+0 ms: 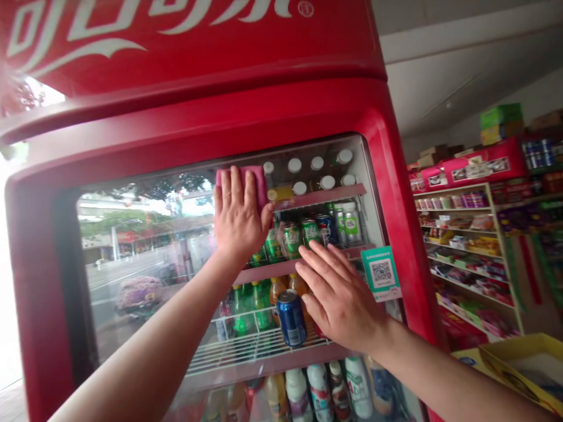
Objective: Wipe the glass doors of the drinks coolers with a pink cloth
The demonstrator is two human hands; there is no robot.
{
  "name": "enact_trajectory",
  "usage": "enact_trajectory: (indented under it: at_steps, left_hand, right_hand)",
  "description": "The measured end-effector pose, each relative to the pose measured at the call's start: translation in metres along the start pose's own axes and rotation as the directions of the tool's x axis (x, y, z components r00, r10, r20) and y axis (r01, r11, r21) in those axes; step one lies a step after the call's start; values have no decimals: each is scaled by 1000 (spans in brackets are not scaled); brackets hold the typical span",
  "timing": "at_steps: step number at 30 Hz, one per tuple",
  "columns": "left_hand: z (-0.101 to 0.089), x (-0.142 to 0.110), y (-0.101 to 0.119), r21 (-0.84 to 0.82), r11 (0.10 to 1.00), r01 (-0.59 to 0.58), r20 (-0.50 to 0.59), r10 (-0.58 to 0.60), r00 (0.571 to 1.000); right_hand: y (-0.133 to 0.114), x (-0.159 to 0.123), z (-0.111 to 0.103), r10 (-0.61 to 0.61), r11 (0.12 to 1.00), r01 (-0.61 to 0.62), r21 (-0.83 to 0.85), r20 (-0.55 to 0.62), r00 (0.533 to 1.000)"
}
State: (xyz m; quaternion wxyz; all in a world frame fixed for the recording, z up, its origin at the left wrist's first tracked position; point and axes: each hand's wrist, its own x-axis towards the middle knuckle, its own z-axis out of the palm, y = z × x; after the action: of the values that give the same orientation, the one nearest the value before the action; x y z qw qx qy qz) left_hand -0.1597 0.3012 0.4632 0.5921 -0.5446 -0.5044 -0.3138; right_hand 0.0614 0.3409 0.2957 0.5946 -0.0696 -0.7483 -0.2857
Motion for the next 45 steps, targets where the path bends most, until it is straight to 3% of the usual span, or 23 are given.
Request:
enact_trajectory:
  at_steps: [2, 5, 6, 8, 9, 11, 14, 15, 18, 21, 24, 27, 29, 31, 35, 38, 40, 42, 45]
  left_hand:
    - [-3, -39, 10, 19, 982, -188, 62, 187, 980]
    - [-12, -103, 9, -19, 874, -486, 121, 484, 866]
    - [-15, -118, 4, -43, 828, -558, 125, 559, 820]
    - [-19, -128, -8, -67, 781, -621, 126, 624, 771]
    - [-19, -122, -14, -64, 783, -619, 127, 621, 773]
    - [-17, -93, -21, -33, 840, -542, 113, 542, 833]
    - [-7, -22, -15, 5, 960, -280, 40, 279, 959]
    - [-3, 2, -8, -5, 981, -191, 24, 192, 981]
    - [9, 47, 19, -51, 998, -41, -19, 41, 999]
    - [14, 36, 48, -62, 987, -147, 20, 149, 989]
    - [11, -21, 63, -63, 917, -395, 118, 400, 909]
    - [6, -81, 60, -106, 752, -650, 132, 659, 741]
    - [5, -96, 52, -127, 677, -725, 123, 736, 665]
    - [7, -83, 45, -126, 697, -706, 106, 717, 689]
    - [15, 2, 48, -99, 895, -434, 42, 440, 897]
    - [22, 61, 70, -97, 971, -216, -7, 217, 976]
    - [26, 72, 90, -92, 979, -182, -7, 182, 983]
    - [29, 57, 109, -97, 957, -272, 40, 277, 960]
    - [33, -4, 127, -154, 847, -509, 136, 529, 838]
  right_hand:
    - [0, -6, 0, 9, 1000, -9, -11, 5, 1000]
    - [1, -16, 1, 11, 1000, -11, -9, 31, 999]
    - [2, -19, 1, 8, 1000, -8, -4, 42, 999]
    - [2, -23, 0, -2, 1000, 1, 7, 60, 998]
    - [3, -24, -2, -3, 1000, 2, 10, 62, 998]
    - [4, -25, -5, 2, 1000, -3, 8, 61, 998]
    - [5, -24, -9, 24, 1000, -24, -4, 55, 998]
    - [6, -24, -10, 31, 1000, -31, -8, 54, 998]
    - [5, -25, -13, 51, 999, -50, -22, 50, 997]
    - [4, -31, -16, 75, 997, -74, -34, 42, 996]
    - [4, -37, -21, 99, 994, -98, -39, 26, 995]
    - [5, -42, -26, 104, 994, -103, -46, 22, 994]
    - [7, -43, -31, 97, 994, -95, -54, 32, 995]
    - [9, -44, -36, 92, 994, -89, -65, 48, 995]
    - [12, -47, -43, 97, 992, -93, -81, 50, 994]
    - [11, -49, -46, 118, 990, -114, -88, 44, 992]
    - [10, -50, -48, 137, 987, -132, -91, 48, 989]
    - [9, -51, -51, 155, 985, -149, -92, 52, 987]
    - [7, -56, -57, 170, 982, -164, -93, 58, 984]
